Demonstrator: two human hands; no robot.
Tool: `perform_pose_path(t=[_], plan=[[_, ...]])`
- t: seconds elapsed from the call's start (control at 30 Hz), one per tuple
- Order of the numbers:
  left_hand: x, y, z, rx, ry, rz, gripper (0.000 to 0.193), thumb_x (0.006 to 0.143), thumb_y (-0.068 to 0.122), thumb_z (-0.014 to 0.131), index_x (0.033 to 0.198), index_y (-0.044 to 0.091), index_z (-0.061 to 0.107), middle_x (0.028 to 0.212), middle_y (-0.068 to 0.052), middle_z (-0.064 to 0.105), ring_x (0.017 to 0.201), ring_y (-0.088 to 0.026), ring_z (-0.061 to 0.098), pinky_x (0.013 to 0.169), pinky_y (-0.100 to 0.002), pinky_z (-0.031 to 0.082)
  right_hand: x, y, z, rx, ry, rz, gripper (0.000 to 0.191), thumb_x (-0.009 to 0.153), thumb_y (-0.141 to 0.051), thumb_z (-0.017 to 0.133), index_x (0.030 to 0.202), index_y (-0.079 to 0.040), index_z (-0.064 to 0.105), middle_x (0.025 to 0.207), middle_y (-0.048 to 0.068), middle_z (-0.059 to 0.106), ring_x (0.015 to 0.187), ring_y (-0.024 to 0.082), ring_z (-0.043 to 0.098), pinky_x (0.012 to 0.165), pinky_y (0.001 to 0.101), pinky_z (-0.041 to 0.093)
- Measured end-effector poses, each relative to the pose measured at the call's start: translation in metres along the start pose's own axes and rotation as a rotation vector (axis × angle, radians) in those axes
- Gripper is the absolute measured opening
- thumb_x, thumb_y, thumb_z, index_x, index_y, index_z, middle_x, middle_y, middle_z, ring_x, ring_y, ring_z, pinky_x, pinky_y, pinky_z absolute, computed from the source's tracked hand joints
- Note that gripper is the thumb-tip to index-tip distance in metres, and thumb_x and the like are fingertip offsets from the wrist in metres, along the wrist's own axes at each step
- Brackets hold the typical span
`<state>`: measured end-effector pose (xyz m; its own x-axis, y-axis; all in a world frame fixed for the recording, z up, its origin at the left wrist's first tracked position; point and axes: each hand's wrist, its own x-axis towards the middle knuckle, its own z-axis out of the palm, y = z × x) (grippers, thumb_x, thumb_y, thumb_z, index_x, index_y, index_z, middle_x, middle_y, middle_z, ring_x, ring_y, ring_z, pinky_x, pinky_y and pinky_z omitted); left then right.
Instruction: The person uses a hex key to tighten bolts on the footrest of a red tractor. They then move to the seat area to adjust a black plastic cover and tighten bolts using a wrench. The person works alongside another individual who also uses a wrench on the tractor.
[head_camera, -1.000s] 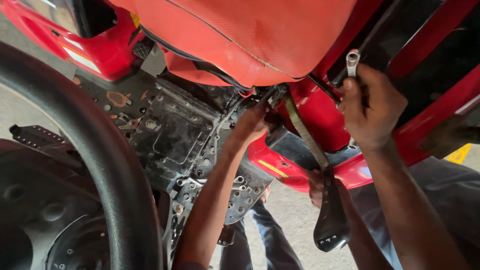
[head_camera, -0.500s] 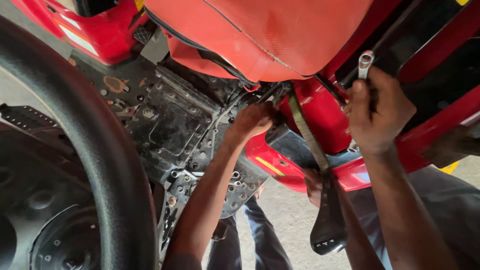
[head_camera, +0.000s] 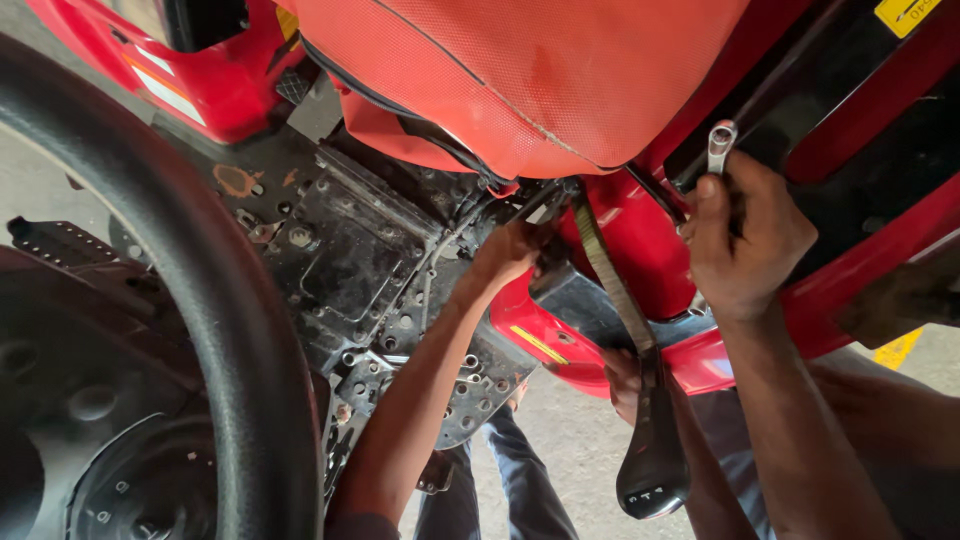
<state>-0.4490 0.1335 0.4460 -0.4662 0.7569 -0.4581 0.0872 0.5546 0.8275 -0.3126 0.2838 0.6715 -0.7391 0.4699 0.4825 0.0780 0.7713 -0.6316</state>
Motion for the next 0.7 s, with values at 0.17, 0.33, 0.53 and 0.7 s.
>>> perform_pose_path(t=[0.17, 0.33, 0.53, 0.7], plan=[[0.001, -0.003, 0.001, 0.22, 0.185, 0.275, 0.042, 0.103, 0.037, 0.048, 0.12, 0.005, 0.067, 0.091, -0.018, 0.073, 0.071, -0.037, 0.071, 0.06, -0.05, 0.057, 0.002, 0.0, -0.001, 0.026, -0.012, -0.004, 0.011, 0.118, -0.002, 0.061, 0.124, 0.008, 0.061, 0.08, 0.011, 0.069, 0.062, 0.011, 0.067, 0.057, 0.0221, 0.051], [0.0, -0.001, 0.005, -0.032, 0.044, -0.088, 0.049, 0.105, 0.047, 0.047, 0.103, 0.008, 0.076, 0.079, -0.018, 0.078, 0.071, -0.033, 0.078, 0.07, -0.047, 0.058, 0.001, -0.001, -0.001, 0.037, -0.018, -0.008, 0.011, 0.119, -0.001, 0.06, 0.125, 0.008, 0.062, 0.08, 0.01, 0.069, 0.063, 0.01, 0.067, 0.056, 0.0213, 0.051], [-0.009, 0.009, 0.003, -0.006, 0.155, 0.076, 0.041, 0.103, 0.043, 0.05, 0.114, 0.006, 0.065, 0.081, -0.016, 0.07, 0.065, -0.035, 0.073, 0.061, -0.052, 0.055, 0.001, 0.0, -0.001, 0.042, -0.017, 0.0, 0.01, 0.12, -0.001, 0.059, 0.124, 0.009, 0.062, 0.083, 0.011, 0.069, 0.063, 0.011, 0.068, 0.055, 0.021, 0.051], [-0.012, 0.013, 0.001, -0.049, 0.069, -0.064, 0.046, 0.103, 0.047, 0.049, 0.101, 0.009, 0.075, 0.078, -0.018, 0.077, 0.071, -0.033, 0.077, 0.069, -0.048, 0.057, -0.002, 0.002, 0.0, 0.032, -0.008, 0.005, 0.012, 0.121, -0.002, 0.06, 0.124, 0.009, 0.063, 0.081, 0.01, 0.069, 0.062, 0.011, 0.067, 0.055, 0.0224, 0.051]])
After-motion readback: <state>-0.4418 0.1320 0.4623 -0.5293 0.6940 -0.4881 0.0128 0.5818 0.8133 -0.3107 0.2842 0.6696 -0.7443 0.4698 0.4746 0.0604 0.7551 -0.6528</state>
